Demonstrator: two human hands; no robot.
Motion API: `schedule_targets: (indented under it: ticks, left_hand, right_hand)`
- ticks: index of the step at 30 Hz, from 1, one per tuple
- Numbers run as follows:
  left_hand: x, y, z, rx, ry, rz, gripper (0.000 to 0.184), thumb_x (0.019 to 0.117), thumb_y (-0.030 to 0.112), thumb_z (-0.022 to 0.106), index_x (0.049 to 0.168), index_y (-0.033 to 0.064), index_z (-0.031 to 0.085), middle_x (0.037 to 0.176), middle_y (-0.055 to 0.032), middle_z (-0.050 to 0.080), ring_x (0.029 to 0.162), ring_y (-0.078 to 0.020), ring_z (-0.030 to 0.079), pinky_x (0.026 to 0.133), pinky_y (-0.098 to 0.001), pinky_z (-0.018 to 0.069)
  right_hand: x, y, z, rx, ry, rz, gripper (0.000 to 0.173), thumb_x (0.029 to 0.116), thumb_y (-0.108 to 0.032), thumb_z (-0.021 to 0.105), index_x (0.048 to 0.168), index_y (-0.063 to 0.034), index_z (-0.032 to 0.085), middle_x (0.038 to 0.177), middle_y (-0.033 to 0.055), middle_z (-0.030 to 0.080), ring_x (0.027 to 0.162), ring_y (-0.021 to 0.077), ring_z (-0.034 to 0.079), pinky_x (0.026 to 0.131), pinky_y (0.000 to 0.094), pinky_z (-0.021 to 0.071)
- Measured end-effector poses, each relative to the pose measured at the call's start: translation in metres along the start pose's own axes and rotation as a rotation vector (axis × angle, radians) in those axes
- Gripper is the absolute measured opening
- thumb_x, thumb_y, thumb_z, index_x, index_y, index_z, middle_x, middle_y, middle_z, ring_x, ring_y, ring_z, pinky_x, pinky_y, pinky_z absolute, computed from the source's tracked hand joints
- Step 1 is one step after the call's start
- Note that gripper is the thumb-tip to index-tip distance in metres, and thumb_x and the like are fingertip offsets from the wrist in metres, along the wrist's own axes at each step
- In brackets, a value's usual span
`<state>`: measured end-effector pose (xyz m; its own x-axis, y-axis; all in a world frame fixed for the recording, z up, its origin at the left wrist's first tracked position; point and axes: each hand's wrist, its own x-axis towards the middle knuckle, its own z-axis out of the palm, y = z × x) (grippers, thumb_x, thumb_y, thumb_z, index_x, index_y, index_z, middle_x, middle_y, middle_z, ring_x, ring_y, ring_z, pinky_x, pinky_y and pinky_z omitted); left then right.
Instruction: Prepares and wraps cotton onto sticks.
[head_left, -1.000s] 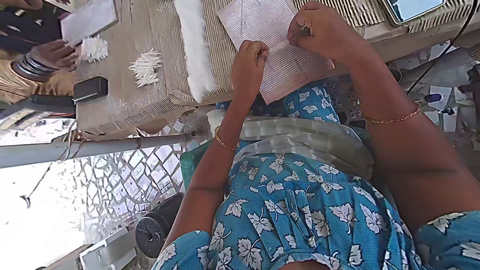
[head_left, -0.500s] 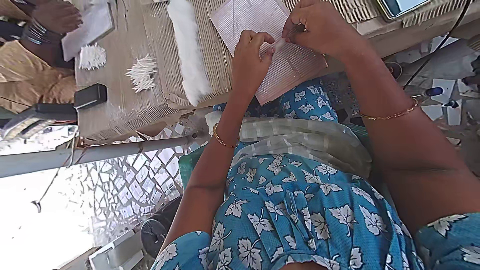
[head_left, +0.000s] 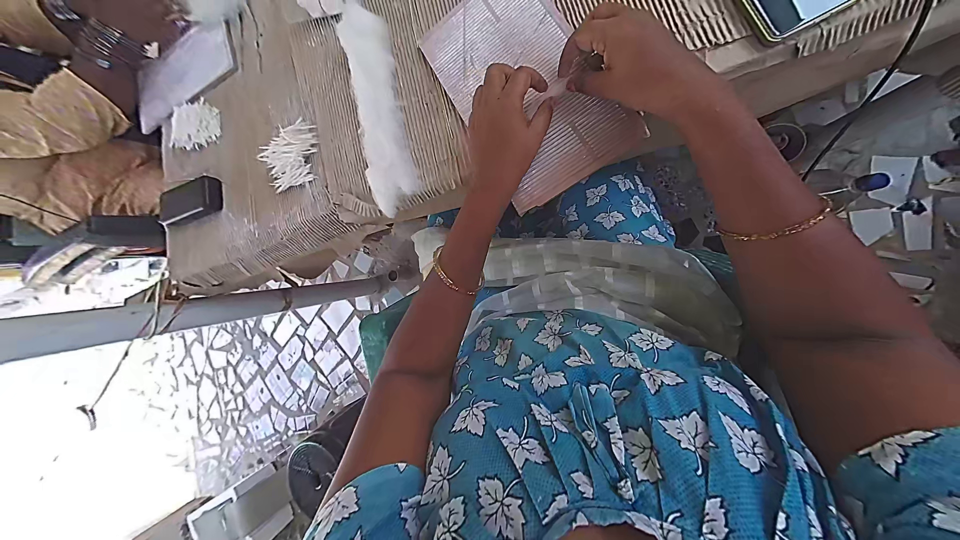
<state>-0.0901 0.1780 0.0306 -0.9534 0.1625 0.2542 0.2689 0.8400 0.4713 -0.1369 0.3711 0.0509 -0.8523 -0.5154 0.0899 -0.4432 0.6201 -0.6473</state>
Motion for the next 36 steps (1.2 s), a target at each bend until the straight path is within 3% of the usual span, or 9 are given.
schedule_targets:
  ticks: [6, 11, 24, 28, 32, 36]
  left_hand:
    - [0.002, -0.001, 0.000, -0.026, -0.007, -0.015, 0.022, 0.0999, 0.023, 0.063, 0.112, 0.0090, 0.074, 0.116, -0.0149, 0.064, 0.111, -0.0287, 0.061, 0.097, -0.0426, 0.0469]
    - [0.001, -0.004, 0.004, -0.042, 0.008, -0.016, 0.021, 0.1001, 0.025, 0.064, 0.109, 0.0090, 0.075, 0.111, -0.0136, 0.065, 0.108, -0.0270, 0.061, 0.096, -0.0410, 0.0471]
    - [-0.002, -0.004, 0.006, -0.058, 0.038, -0.035, 0.019, 0.0997, 0.024, 0.065, 0.108, 0.0105, 0.076, 0.110, -0.0130, 0.065, 0.106, -0.0271, 0.062, 0.093, -0.0413, 0.0479]
    - [-0.002, -0.009, 0.005, -0.140, 0.054, -0.021, 0.026, 0.1003, 0.020, 0.061, 0.121, 0.0092, 0.073, 0.110, -0.0127, 0.065, 0.101, -0.0234, 0.062, 0.091, -0.0380, 0.0489]
    - [-0.004, -0.023, -0.012, -0.246, 0.113, 0.055, 0.029, 0.1017, 0.014, 0.052, 0.123, 0.0054, 0.070, 0.104, -0.0098, 0.065, 0.082, -0.0124, 0.056, 0.071, -0.0265, 0.0441]
    - [-0.019, -0.036, -0.042, -0.160, 0.075, 0.159, 0.038, 0.1067, 0.018, 0.049, 0.141, 0.0031, 0.056, 0.105, -0.0102, 0.060, 0.074, -0.0109, 0.052, 0.066, -0.0261, 0.0451]
  right_hand:
    - [0.000, -0.004, 0.002, 0.005, -0.004, 0.014, 0.021, 0.0975, -0.010, 0.066, 0.118, -0.0060, 0.072, 0.128, 0.0216, 0.060, 0.122, 0.0331, 0.057, 0.104, 0.0459, 0.0443]
    - [0.002, -0.001, 0.007, -0.001, 0.029, -0.007, 0.017, 0.0983, -0.011, 0.064, 0.109, -0.0032, 0.074, 0.124, 0.0219, 0.062, 0.121, 0.0334, 0.057, 0.105, 0.0458, 0.0431]
    - [0.000, 0.000, 0.003, -0.046, 0.017, 0.019, 0.018, 0.0994, -0.011, 0.061, 0.110, -0.0008, 0.072, 0.125, 0.0228, 0.061, 0.122, 0.0343, 0.057, 0.104, 0.0470, 0.0436]
    - [-0.001, 0.001, 0.003, -0.029, 0.034, -0.007, 0.019, 0.0986, -0.010, 0.062, 0.112, -0.0021, 0.072, 0.123, 0.0215, 0.063, 0.119, 0.0328, 0.059, 0.103, 0.0457, 0.0459]
    - [-0.001, 0.002, -0.004, 0.030, 0.020, 0.053, 0.022, 0.1022, -0.014, 0.057, 0.119, -0.0059, 0.069, 0.125, 0.0169, 0.062, 0.107, 0.0239, 0.062, 0.094, 0.0403, 0.0502]
    - [-0.003, 0.003, -0.009, 0.124, 0.004, 0.109, 0.024, 0.1039, -0.018, 0.056, 0.123, -0.0085, 0.067, 0.128, 0.0143, 0.060, 0.104, 0.0181, 0.063, 0.092, 0.0372, 0.0514]
